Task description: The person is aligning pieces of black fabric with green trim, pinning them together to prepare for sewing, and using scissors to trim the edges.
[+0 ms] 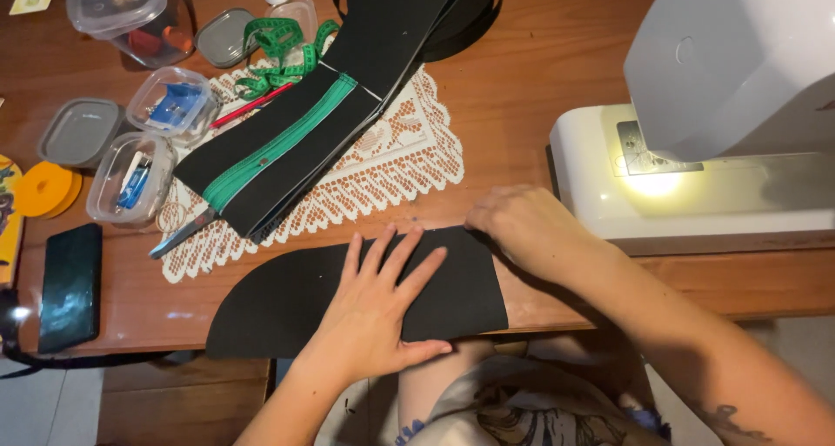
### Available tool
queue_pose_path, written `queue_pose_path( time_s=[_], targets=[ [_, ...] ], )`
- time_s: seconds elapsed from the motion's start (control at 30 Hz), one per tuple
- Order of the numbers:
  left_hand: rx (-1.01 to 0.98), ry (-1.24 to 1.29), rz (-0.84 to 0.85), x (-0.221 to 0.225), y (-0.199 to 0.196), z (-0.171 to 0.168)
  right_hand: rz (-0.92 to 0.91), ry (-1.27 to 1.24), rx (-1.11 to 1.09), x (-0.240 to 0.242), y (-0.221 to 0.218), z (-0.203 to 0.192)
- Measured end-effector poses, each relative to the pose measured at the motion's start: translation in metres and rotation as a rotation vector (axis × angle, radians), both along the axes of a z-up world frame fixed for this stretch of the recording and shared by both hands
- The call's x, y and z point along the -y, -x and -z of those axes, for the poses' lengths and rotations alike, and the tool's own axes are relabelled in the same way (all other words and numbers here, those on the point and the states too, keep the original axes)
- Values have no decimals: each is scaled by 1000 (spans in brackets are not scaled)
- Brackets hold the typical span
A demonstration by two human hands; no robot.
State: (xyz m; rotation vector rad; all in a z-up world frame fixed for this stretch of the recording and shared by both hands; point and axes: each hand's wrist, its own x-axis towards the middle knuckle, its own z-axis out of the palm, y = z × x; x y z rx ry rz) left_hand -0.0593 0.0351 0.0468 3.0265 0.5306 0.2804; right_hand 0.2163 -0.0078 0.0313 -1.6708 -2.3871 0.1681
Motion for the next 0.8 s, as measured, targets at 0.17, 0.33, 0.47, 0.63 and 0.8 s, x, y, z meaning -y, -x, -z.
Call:
queue_pose_path(
  time_s=[0.17, 0.33, 0.47, 0.63, 0.8],
  targets=[
    [-5, 10, 52, 0, -5, 4, 41, -60, -24, 5, 1, 6],
    [10, -17, 22, -2, -10, 7, 367, -80, -202, 49, 22, 2],
    [4, -40, -9, -7, -15, 11, 658, 460, -789, 85, 34, 7],
    [9, -47, 7, -10, -17, 13, 691, 582, -1354, 98, 29, 17],
    [-19, -79, -20, -8, -19, 18, 527, 1402, -1369, 89, 22, 21]
  ],
)
